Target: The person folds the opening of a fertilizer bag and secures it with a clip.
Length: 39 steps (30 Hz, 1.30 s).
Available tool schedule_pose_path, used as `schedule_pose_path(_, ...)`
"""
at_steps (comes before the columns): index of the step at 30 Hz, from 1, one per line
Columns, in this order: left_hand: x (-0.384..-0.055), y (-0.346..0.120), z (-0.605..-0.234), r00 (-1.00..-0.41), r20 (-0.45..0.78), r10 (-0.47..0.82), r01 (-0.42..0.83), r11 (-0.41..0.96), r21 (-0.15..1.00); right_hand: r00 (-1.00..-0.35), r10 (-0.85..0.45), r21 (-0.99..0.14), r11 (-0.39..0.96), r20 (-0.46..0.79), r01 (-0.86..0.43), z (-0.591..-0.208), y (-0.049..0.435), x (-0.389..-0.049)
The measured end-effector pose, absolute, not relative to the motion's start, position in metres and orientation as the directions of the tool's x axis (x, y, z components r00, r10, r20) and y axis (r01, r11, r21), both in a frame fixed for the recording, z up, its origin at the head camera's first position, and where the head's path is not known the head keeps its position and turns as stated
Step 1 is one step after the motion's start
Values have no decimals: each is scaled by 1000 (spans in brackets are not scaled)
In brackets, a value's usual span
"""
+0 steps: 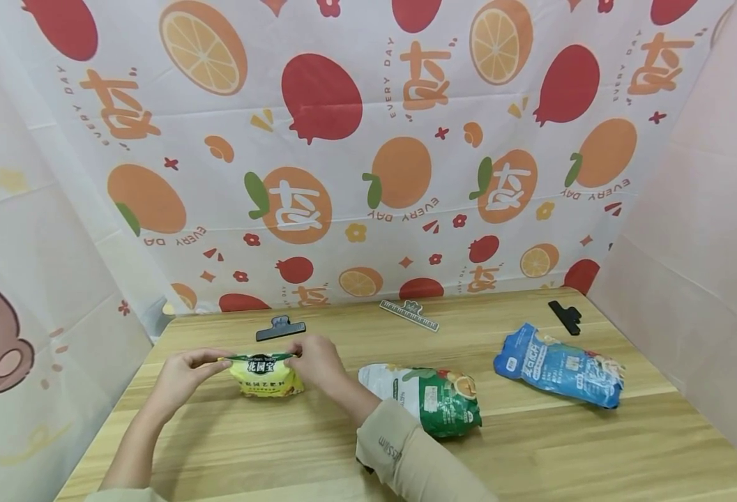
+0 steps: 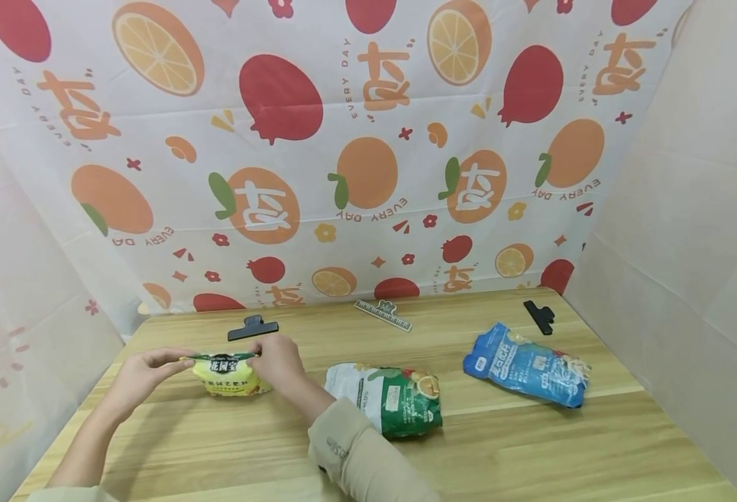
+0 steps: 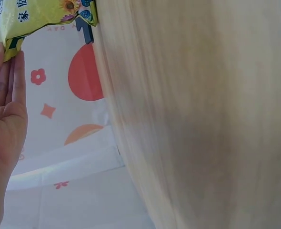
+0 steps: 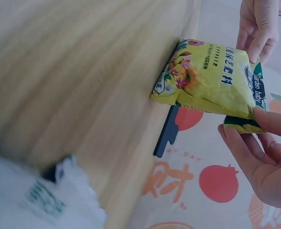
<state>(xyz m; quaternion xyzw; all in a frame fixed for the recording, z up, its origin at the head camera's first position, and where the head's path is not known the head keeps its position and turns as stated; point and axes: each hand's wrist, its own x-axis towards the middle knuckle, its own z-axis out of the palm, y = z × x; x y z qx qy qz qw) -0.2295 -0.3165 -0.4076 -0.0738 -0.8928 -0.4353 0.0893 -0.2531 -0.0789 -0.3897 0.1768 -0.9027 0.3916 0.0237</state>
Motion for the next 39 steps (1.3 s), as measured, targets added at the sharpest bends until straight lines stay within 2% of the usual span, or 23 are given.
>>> schedule_pose_path(5,-229,-318,-409,-979,198,44,185,602,777,-917,-360,-625,680,173,-385,-384,-80,-253)
schedule_pose_path(15,-231,-317,-412,-977,212,14,177,603,778,-923,-368,-658,669,110,-345,-382,-80,-256)
schedule_pose_path(24,-234,-303,-407,-980,199,-3,153,628,763,-919,-374,-644,673,129,-364,-378,-69,-263)
schedule_pose_path(34,-249,-287,-412,-977,210,-31,147,613,776,-933,-351,-709,637,83,-303,-381,-53,-279)
schedule_pose_path(39,-256,-278,-413,-973,230,-21,170,607,776,-935,-348,-695,656,66,-293,-379,-44,-287)
